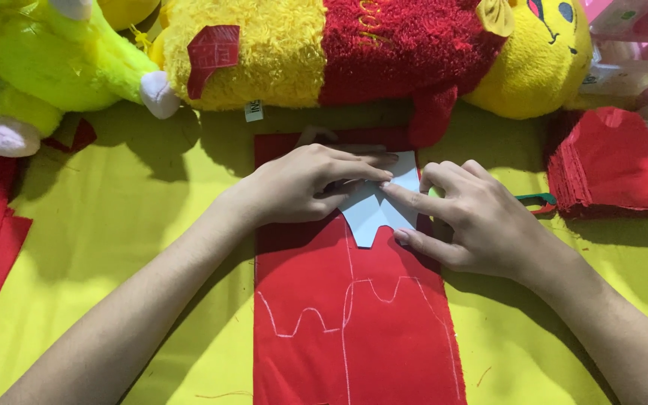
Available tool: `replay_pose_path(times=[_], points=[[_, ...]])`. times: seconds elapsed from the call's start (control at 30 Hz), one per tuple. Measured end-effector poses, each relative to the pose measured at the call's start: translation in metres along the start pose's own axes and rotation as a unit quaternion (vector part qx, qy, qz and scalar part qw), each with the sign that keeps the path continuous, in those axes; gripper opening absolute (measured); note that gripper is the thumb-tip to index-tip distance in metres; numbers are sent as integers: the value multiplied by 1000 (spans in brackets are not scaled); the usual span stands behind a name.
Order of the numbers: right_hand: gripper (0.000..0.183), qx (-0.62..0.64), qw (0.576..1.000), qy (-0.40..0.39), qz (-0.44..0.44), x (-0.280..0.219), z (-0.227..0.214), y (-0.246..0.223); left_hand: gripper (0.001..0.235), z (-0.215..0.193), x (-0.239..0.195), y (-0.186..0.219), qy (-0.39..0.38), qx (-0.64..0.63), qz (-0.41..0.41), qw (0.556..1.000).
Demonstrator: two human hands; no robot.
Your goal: The person folds a red fabric piece, places a white paper template on it, and uses a rotary cutter to cut along the template's outline. The person then uses a small green circular object to trace or mark the fabric around the template.
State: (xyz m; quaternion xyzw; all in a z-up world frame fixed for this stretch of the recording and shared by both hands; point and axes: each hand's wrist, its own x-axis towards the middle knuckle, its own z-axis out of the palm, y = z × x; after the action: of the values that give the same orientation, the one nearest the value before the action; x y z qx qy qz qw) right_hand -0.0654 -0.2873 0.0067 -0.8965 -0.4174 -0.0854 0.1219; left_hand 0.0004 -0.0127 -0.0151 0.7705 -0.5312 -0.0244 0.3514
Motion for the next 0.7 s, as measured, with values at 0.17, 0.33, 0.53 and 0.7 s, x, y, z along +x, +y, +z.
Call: replay_pose_path(times=[0.17,0.33,0.53,0.7], points=[[50,-2,1000,6,-3,0,0,-1,38,-1,-1,2,-9,13,-24,1000],[50,-5,1000,12,-8,1,0,-1,40,-1,-2,4,-6,21,-23,1000],[48,-16,999,23,-22,1,0,0,38,-2,0,6,-18,40,-36,998],[50,-20,1000,20,-14,-1,1,0,35,0,0,7,-7,34,-31,999]])
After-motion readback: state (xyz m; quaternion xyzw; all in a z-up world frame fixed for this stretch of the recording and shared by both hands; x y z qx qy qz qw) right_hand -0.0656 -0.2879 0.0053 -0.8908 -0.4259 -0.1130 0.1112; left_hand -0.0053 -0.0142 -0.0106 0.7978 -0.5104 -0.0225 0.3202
